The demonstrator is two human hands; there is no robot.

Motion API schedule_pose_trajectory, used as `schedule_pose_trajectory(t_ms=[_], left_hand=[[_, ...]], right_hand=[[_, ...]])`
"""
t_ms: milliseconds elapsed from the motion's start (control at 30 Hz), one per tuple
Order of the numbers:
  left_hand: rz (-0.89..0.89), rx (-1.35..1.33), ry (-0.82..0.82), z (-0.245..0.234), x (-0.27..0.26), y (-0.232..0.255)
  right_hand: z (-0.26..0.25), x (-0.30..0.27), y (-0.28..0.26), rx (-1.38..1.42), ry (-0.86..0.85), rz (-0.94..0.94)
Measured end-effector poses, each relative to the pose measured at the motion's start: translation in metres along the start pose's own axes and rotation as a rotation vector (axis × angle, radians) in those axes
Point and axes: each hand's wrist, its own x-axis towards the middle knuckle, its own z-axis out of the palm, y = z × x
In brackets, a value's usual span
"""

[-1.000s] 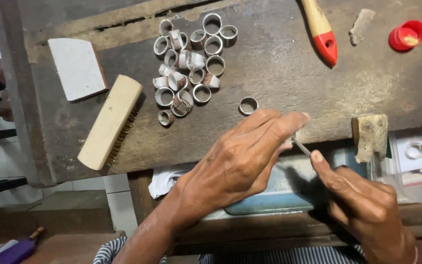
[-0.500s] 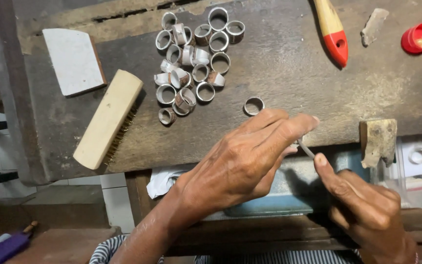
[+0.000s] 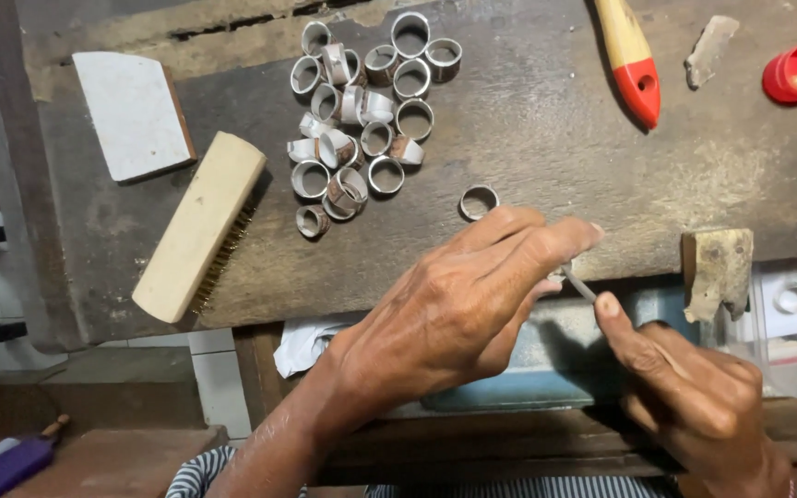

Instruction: Filing the edges of a silver ring at a jewelry workshop to smooth the surface.

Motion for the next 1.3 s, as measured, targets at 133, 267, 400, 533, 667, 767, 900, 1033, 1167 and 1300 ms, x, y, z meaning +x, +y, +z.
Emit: schedule_pose_trajectory(t_ms=[133, 267, 400, 533, 667, 767, 900, 1033, 1167, 1300], left_hand=[[-0.011, -0.047, -0.012, 0.0, 0.0, 0.0], [0.002, -0.007, -0.004, 0.001, 0.0, 0.0], [-0.016, -0.046, -0.022, 0.002, 0.0, 0.0], [-0.01, -0.031, -0.007, 0.001, 0.002, 0.0], [-0.049, -0.029, -0.03, 0.003, 0.0, -0.001], [-0.078, -0.024, -0.022, 0.001, 0.001, 0.001], [-0.05, -0.062, -0.052, 0.0, 0.003, -0.001], [-0.072, -0.047, -0.028, 0.002, 0.001, 0.0], [-0.044, -0.051, -0.03, 0.0, 0.003, 0.0], [-0.057, -0.037, -0.003, 0.001, 0.001, -0.001]], right_hand=[[-0.001, -0.002, -0.003, 0.051, -0.004, 0.021], [-0.001, -0.006, 0.002, 0.068, -0.022, 0.015], [-0.001, -0.008, 0.0, 0.037, 0.006, 0.017], [-0.001, 0.003, 0.002, 0.012, 0.01, -0.035], [-0.002, 0.004, 0.0, 0.018, 0.026, -0.037], [-0.001, 0.001, 0.003, 0.048, 0.008, -0.025], [-0.002, 0.004, 0.001, -0.014, 0.036, -0.055], [-0.002, -0.001, 0.005, -0.021, 0.008, -0.04], [-0.002, 0.003, 0.003, 0.003, 0.017, -0.031], [-0.001, 0.004, 0.004, 0.01, -0.002, -0.046]])
